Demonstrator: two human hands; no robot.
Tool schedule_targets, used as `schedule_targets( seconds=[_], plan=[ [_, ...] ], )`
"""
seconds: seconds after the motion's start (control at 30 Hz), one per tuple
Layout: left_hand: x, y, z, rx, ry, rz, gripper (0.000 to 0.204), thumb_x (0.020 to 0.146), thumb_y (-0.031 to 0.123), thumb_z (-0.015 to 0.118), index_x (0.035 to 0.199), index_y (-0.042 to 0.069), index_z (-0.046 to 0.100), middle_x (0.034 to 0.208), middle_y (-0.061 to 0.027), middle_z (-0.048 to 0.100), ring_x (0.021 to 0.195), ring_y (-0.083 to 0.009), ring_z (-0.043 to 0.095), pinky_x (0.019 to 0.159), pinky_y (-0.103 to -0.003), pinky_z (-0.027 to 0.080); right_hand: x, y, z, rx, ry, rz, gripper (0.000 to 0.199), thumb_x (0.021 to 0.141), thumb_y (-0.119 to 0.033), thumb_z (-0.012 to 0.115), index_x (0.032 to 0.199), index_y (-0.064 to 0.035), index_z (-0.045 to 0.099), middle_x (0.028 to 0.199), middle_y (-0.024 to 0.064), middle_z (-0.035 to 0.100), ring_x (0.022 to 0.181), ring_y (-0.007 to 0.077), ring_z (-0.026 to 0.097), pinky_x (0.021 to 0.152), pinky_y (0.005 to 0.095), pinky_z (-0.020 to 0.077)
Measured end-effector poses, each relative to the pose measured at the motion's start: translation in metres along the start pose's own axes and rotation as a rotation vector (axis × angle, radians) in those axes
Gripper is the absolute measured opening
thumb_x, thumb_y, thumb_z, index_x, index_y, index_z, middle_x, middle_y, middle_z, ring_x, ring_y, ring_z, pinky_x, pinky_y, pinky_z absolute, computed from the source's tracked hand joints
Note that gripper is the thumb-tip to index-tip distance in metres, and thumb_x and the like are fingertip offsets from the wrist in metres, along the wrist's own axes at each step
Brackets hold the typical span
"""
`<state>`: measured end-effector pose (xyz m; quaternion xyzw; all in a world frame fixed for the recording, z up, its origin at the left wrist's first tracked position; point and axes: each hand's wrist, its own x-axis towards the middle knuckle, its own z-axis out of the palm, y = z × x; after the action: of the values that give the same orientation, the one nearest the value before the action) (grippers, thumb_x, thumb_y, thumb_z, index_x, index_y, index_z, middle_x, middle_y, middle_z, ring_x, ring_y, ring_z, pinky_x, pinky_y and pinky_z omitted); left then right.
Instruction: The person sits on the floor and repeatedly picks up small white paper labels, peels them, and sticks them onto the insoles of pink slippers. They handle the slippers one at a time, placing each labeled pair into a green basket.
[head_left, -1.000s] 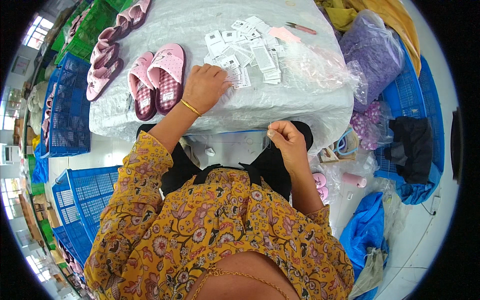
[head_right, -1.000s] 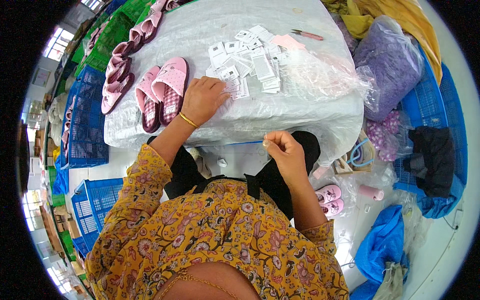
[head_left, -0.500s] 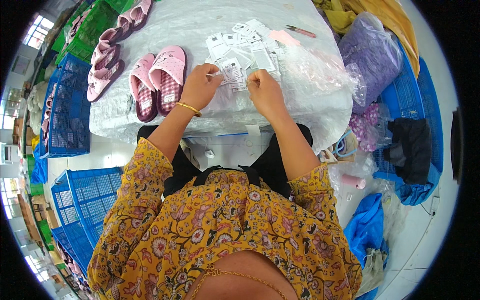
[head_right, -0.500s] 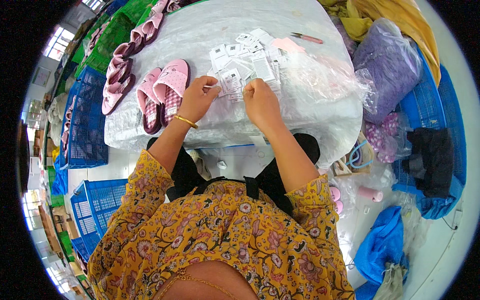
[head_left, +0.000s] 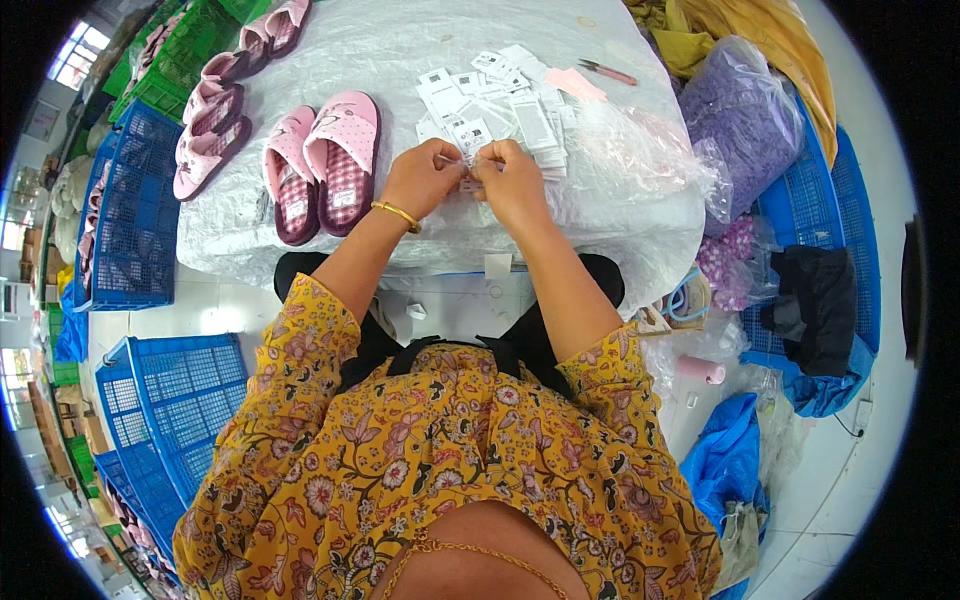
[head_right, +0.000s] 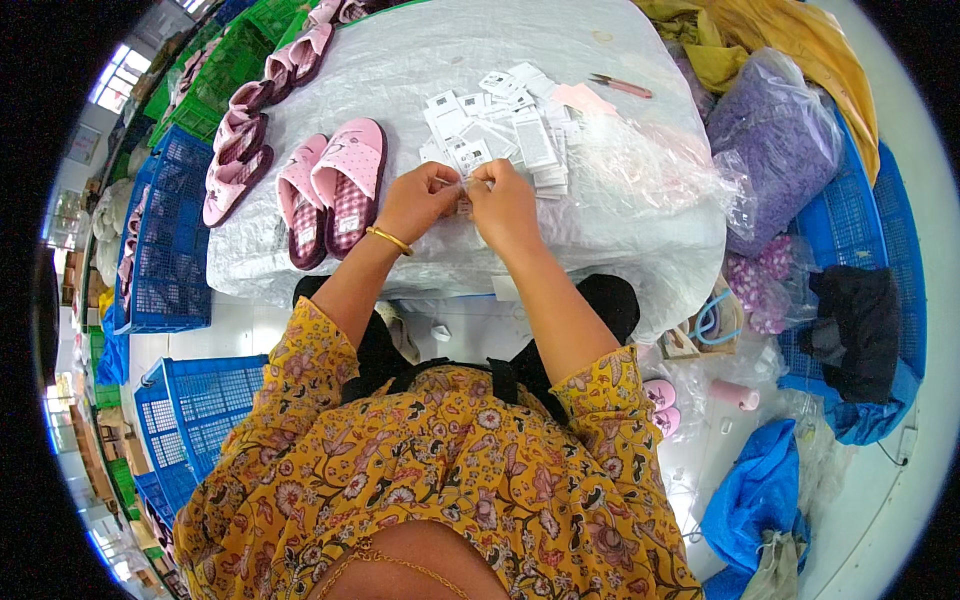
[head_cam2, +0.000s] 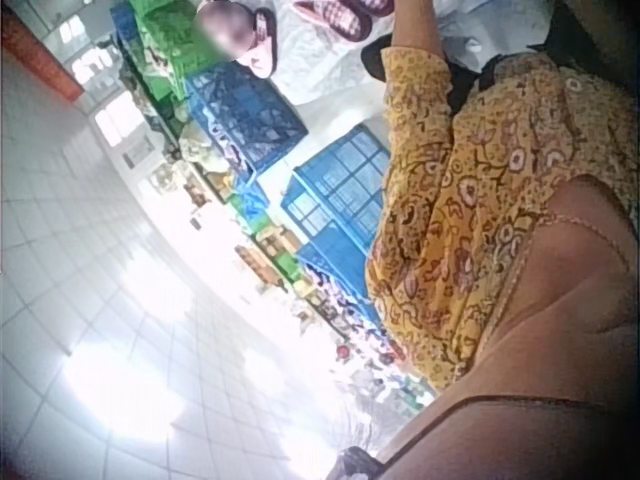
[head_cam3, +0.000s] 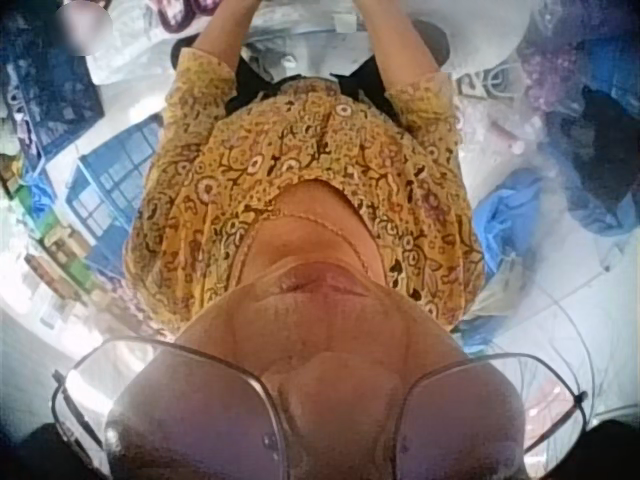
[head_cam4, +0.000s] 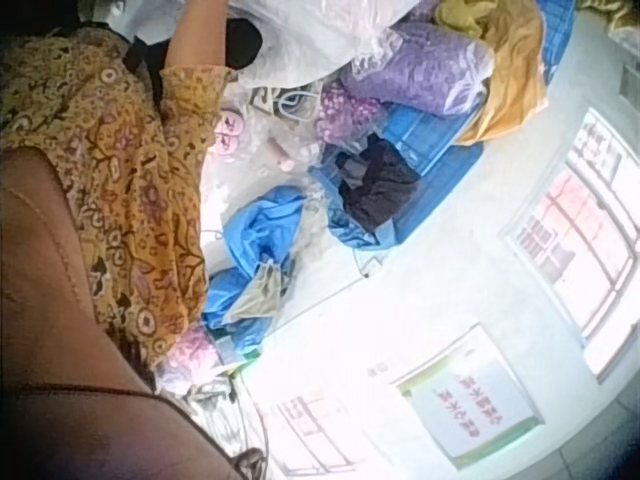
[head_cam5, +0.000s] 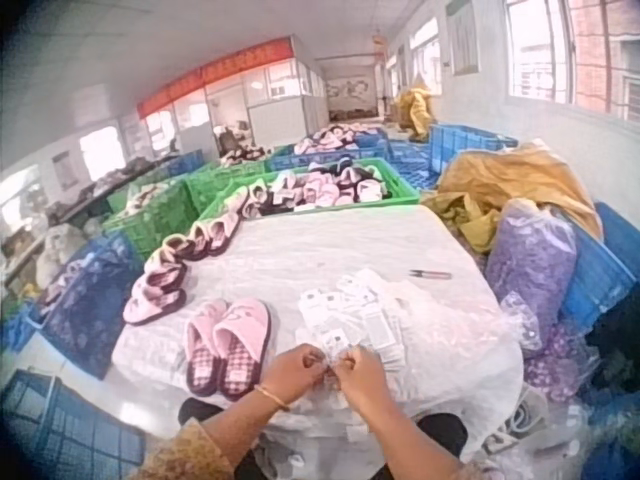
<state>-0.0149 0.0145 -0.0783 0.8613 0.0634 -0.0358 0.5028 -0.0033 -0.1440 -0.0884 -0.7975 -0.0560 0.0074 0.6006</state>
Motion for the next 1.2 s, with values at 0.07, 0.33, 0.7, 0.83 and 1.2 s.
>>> schedule_targets(
  seconds=[0.07, 0.33, 0.7, 0.83, 1.2],
  plan=[
    [-0.001, 0.001, -0.002, -0.019, -0.007, -0.018, 0.031, 0.082, 0.016, 0.069, 0.105, -0.002, 0.062, 0.078, -0.01, 0.07, 0.065, -0.0148, 0.067, 0.061, -0.027, 0.052, 0.002, 0.008, -0.002, -0.136, 0.076, -0.125, 0.011, 0.087, -0.01, 0.061, 0.093, -0.0016, 0.06, 0.091, 0.0159, 0.065, 0.084, 0.0305, 0.063, 0.073, 0.0393, 0.0502],
    [0.002, 0.005, 0.002, -0.24, 0.049, -0.148, 0.028, 0.081, 0.014, 0.072, 0.1, -0.001, 0.058, 0.078, -0.0111, 0.068, 0.058, -0.0135, 0.065, 0.051, -0.027, 0.05, 0.007, 0.009, -0.006, -0.041, -0.041, 0.047, 0.014, 0.087, -0.014, 0.063, 0.093, -0.0006, 0.061, 0.088, 0.0145, 0.066, 0.082, 0.0296, 0.063, 0.074, 0.0388, 0.0488],
    [-0.041, 0.004, 0.003, -0.373, -0.092, -0.197, 0.025, 0.083, 0.013, 0.075, 0.093, 0.002, 0.055, 0.072, -0.0032, 0.06, 0.051, -0.0089, 0.056, 0.04, -0.02, 0.035, -0.052, 0.004, -0.027, 0.097, -0.102, 0.074, 0.017, 0.088, -0.014, 0.064, 0.096, 0.0005, 0.06, 0.089, 0.0126, 0.066, 0.084, 0.0245, 0.065, 0.073, 0.0352, 0.0495],
    [-0.065, 0.01, 0.008, -0.323, -0.137, -0.217, 0.024, 0.084, 0.012, 0.072, 0.094, 0.0, 0.054, 0.072, -0.0054, 0.061, 0.051, -0.0095, 0.058, 0.038, -0.019, 0.034, -0.08, 0.005, -0.034, 0.141, -0.12, 0.067, 0.016, 0.088, -0.011, 0.063, 0.099, 0.0003, 0.06, 0.093, 0.0131, 0.066, 0.091, 0.0252, 0.064, 0.076, 0.0351, 0.0492],
    [0.013, 0.002, -0.035, 0.104, 0.253, 0.053, 0.032, 0.082, 0.026, 0.071, 0.098, -0.002, 0.064, 0.085, -0.0111, 0.068, 0.074, -0.0193, 0.066, 0.066, -0.032, 0.052, -0.087, 0.014, -0.045, 0.087, 0.038, -0.071, 0.014, 0.088, -0.011, 0.064, 0.097, -0.001, 0.06, 0.105, 0.0119, 0.063, 0.094, 0.0234, 0.062, 0.073, 0.0325, 0.0492]
  ],
)
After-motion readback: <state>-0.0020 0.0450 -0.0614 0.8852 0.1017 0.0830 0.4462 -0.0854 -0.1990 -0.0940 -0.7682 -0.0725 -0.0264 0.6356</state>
